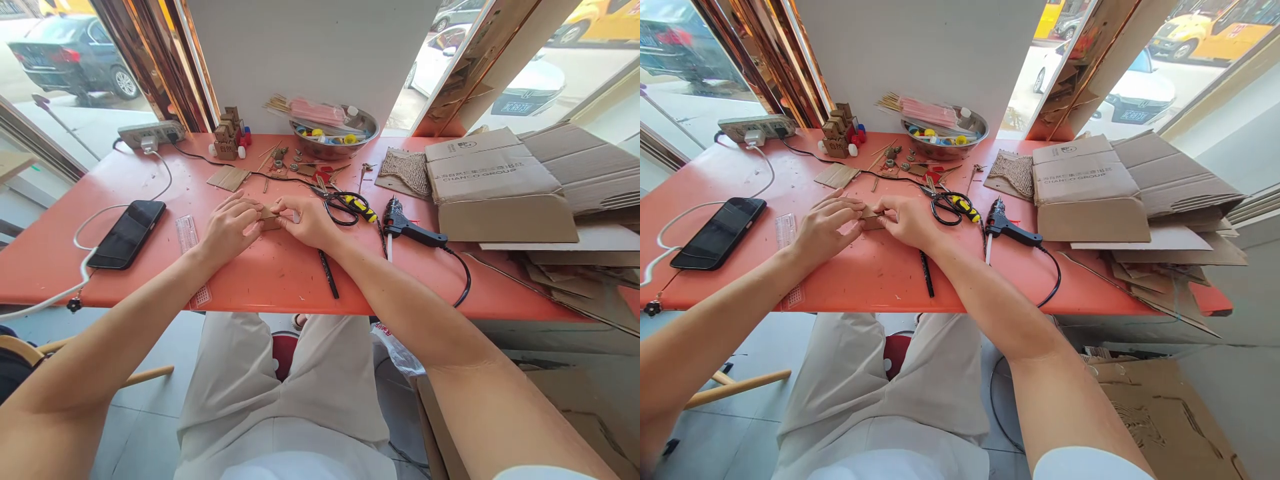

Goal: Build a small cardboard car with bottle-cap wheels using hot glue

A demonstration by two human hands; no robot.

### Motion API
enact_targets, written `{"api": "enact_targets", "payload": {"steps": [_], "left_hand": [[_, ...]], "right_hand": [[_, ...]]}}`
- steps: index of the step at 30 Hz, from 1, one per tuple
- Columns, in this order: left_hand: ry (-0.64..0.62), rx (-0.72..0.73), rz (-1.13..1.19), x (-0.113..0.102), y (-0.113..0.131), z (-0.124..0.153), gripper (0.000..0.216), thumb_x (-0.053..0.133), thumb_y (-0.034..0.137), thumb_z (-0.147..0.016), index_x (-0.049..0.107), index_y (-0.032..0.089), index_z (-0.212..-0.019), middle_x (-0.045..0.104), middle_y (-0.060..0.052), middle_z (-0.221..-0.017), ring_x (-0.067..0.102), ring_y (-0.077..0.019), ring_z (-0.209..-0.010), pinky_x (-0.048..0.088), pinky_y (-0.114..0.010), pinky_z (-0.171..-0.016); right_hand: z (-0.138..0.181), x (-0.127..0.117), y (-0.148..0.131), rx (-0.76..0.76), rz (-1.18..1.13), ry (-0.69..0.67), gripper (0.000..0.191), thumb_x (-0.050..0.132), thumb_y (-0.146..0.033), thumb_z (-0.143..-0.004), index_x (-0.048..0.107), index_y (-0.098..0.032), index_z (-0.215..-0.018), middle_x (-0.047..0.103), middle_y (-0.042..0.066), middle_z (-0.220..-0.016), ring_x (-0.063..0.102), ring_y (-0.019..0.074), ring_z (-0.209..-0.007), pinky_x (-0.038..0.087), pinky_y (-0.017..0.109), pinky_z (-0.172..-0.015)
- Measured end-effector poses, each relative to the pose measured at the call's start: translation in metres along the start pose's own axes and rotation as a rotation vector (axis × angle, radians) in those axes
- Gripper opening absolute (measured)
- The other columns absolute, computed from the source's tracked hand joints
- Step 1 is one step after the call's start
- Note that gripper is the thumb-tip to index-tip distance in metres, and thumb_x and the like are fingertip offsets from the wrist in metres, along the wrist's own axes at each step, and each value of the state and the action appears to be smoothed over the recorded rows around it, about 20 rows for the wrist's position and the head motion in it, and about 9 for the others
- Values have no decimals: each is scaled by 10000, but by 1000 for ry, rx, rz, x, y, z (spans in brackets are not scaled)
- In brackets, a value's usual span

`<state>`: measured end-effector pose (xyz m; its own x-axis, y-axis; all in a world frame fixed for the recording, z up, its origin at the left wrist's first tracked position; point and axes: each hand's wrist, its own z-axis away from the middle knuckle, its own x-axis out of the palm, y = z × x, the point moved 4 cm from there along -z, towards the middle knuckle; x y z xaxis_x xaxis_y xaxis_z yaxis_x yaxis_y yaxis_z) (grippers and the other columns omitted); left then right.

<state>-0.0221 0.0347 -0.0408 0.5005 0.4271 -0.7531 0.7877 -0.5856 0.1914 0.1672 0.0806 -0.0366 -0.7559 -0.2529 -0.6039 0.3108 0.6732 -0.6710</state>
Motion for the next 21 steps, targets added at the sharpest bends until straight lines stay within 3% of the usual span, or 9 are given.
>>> {"api": "enact_targets", "payload": {"steps": [6, 12, 21], "left_hand": [[-15, 16, 15, -2, 1, 1, 159, 624, 262, -967, 757, 306, -892, 875, -13, -1084, 830, -256, -1080, 549, -618, -1250], [-30, -8, 42, -3, 0, 4, 182, 632, 240, -966, 800, 310, -962, 885, -33, -1128, 837, -264, -1118, 594, -601, -1206], [-30, -4, 66, -4, 0, 4, 202, 610, 232, -981, 797, 303, -961, 889, -34, -1148, 839, -248, -1137, 537, -604, -1270]], "right_hand": [[1, 0, -4, 2, 19, -16, 153, 641, -227, -885, 771, -220, -964, 855, 55, -1079, 761, 221, -928, 572, 332, -866], [2, 0, -6, 26, 23, -21, 142, 645, -204, -863, 754, -230, -950, 849, 58, -1108, 772, 227, -938, 579, 332, -871], [3, 3, -9, 38, 31, -33, 124, 624, -197, -857, 719, -228, -930, 814, 58, -1025, 754, 234, -965, 577, 340, -919]]}}
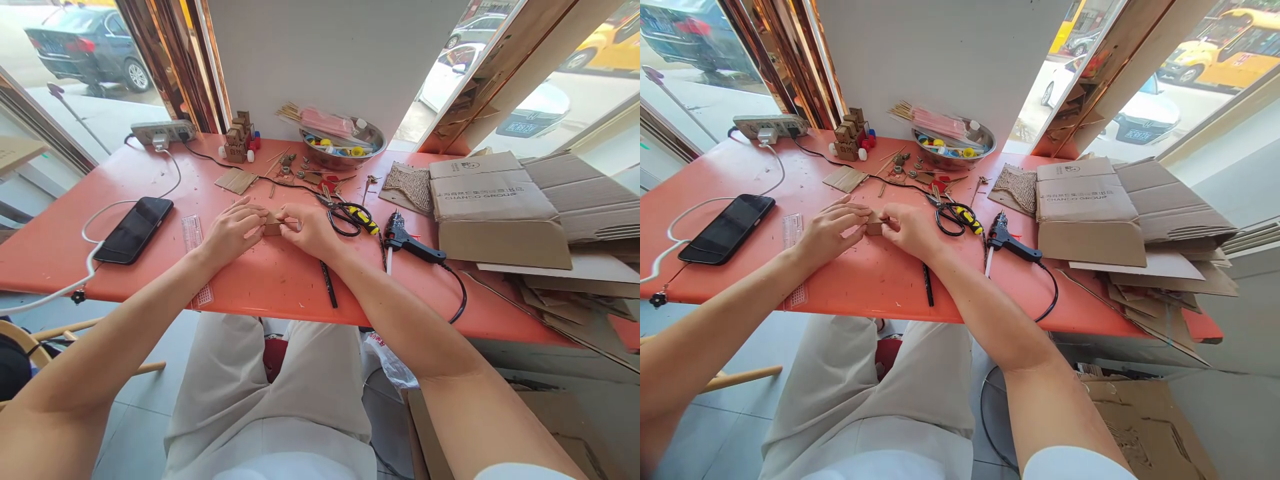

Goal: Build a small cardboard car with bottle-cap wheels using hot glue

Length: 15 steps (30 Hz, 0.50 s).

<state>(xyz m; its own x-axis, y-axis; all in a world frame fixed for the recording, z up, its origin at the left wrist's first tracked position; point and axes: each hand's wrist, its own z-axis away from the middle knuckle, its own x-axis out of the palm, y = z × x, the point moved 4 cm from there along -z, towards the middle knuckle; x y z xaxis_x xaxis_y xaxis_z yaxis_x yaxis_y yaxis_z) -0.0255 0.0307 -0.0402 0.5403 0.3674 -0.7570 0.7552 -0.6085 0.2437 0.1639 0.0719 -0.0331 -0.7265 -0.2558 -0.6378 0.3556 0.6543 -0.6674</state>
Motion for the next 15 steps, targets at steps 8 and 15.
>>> {"api": "enact_targets", "payload": {"steps": [8, 15], "left_hand": [[4, 60, -3, 1, -1, 1, 218, 581, 203, -1003, 786, 268, -965, 889, -58, -1126, 843, -239, -1125, 574, -584, -1227], [9, 108, -37, -1, 2, 4, 240, 552, 221, -1045, 788, 265, -1033, 887, -75, -1162, 848, -242, -1117, 605, -575, -1197]], "right_hand": [[-3, -7, 6, -28, -57, -36, 93, 667, -216, -842, 725, -218, -914, 825, 35, -1021, 664, 175, -785, 520, 301, -798], [-3, -4, 19, 75, -227, -21, 131, 731, -207, -796, 778, -201, -919, 827, 48, -1060, 632, 154, -732, 520, 301, -745]]}}
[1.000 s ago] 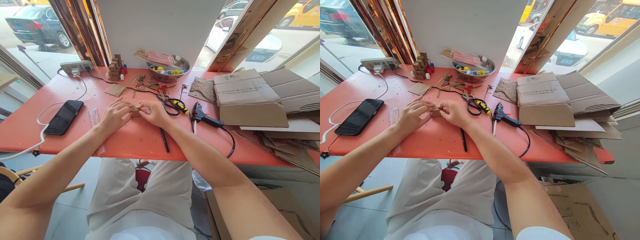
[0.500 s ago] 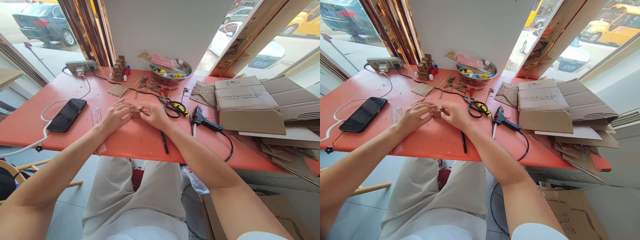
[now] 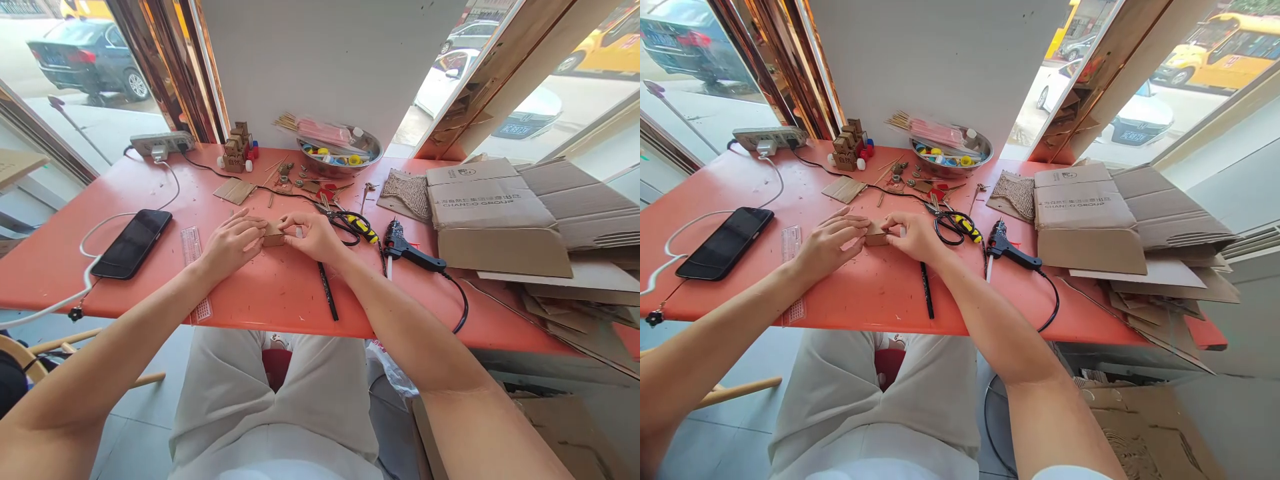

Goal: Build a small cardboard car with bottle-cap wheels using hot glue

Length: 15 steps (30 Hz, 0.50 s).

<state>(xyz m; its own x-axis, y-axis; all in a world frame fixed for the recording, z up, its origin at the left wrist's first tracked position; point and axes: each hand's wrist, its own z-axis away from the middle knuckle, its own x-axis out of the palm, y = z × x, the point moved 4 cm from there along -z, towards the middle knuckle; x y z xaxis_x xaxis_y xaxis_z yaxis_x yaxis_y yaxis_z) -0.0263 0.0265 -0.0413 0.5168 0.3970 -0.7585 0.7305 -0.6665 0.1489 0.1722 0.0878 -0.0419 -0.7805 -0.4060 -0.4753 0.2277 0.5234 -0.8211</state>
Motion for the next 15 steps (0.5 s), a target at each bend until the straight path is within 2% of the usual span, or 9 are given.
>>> {"api": "enact_targets", "payload": {"steps": [7, 11, 15], "left_hand": [[35, 33, -43, -1, 5, 2, 253, 547, 195, -1059, 790, 266, -1052, 881, -66, -1191, 841, -232, -1136, 600, -557, -1217], [-20, 32, -49, -2, 7, 0, 284, 530, 176, -1056, 791, 276, -1005, 874, -53, -1216, 828, -223, -1174, 594, -553, -1225], [-32, 40, -24, -2, 7, 1, 298, 517, 180, -1063, 798, 281, -1059, 877, -55, -1197, 826, -226, -1180, 569, -591, -1243]], "right_hand": [[0, -1, -2, -38, -57, 27, 96, 747, -253, -794, 783, -208, -870, 833, 47, -1027, 760, 239, -995, 580, 388, -957], [0, 1, -2, -42, -59, 20, 64, 728, -238, -802, 768, -213, -845, 818, 33, -950, 755, 231, -945, 584, 386, -945], [0, 2, -4, -98, -68, 6, 32, 702, -213, -823, 729, -226, -812, 805, 20, -924, 754, 219, -954, 576, 365, -957]]}}
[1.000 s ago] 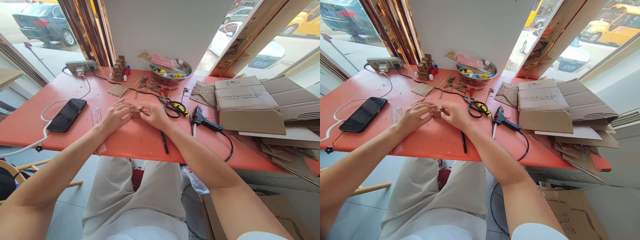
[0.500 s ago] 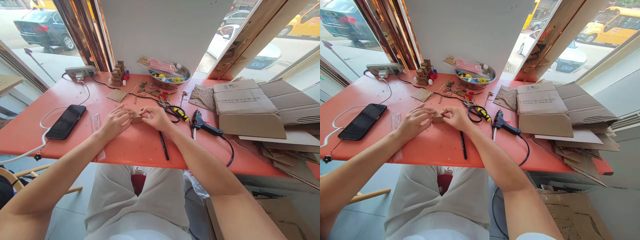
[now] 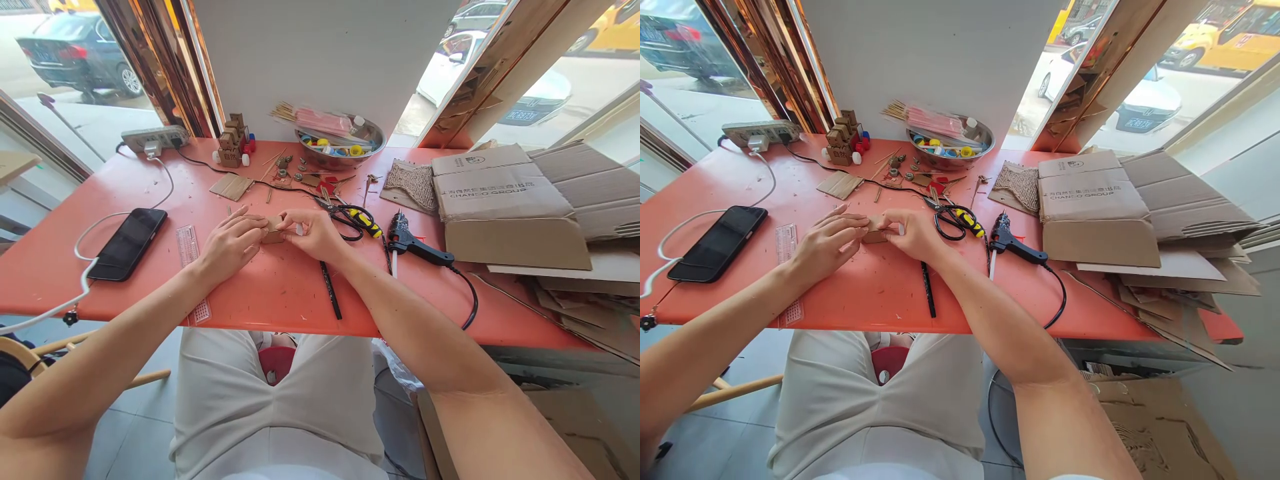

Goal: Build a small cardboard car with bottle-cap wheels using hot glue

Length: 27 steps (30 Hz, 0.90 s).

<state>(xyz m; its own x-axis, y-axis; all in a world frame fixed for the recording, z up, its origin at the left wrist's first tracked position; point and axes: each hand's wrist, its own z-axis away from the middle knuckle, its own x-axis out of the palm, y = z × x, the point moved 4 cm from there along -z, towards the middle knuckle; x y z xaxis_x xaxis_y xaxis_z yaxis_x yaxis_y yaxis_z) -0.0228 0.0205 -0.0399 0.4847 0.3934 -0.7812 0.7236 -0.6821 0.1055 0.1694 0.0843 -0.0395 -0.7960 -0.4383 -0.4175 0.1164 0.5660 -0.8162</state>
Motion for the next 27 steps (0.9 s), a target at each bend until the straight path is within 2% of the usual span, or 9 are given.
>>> {"api": "enact_targets", "payload": {"steps": [6, 14, 21, 24, 27], "left_hand": [[16, -37, 56, 2, -4, 1, 285, 530, 198, -1056, 800, 284, -1081, 879, -56, -1180, 828, -233, -1155, 552, -617, -1248], [5, -24, 70, 0, 2, 1, 291, 508, 197, -1065, 786, 270, -1108, 864, -64, -1255, 815, -230, -1199, 539, -602, -1269], [-99, -80, 146, -5, 1, 10, 325, 579, 233, -1023, 768, 276, -1284, 811, -77, -1404, 767, -258, -1321, 401, -650, -1362], [-178, -112, 186, -9, 0, 13, 429, 627, 223, -985, 747, 296, -1390, 776, -84, -1470, 725, -288, -1398, 274, -682, -1406], [-227, -91, 220, -14, -1, 13, 483, 626, 239, -986, 722, 285, -1456, 746, -109, -1519, 698, -311, -1439, 222, -692, -1416]], "right_hand": [[2, 0, -3, -39, 55, -5, 72, 678, -179, -842, 687, -239, -803, 790, 12, -915, 727, 208, -918, 563, 341, -894], [4, 1, -9, -31, 174, -18, 74, 635, -165, -822, 635, -239, -819, 741, 19, -899, 689, 207, -885, 535, 324, -855], [9, 4, -22, -80, 283, -29, 93, 589, -158, -854, 560, -244, -832, 673, 16, -878, 631, 186, -831, 508, 301, -826], [11, 3, -25, -100, 301, -40, 120, 593, -143, -865, 557, -246, -815, 680, 22, -886, 659, 198, -853, 526, 308, -839], [12, 1, -26, -91, 342, -43, 139, 605, -121, -877, 599, -253, -833, 725, 37, -922, 716, 227, -910, 557, 327, -865]]}}
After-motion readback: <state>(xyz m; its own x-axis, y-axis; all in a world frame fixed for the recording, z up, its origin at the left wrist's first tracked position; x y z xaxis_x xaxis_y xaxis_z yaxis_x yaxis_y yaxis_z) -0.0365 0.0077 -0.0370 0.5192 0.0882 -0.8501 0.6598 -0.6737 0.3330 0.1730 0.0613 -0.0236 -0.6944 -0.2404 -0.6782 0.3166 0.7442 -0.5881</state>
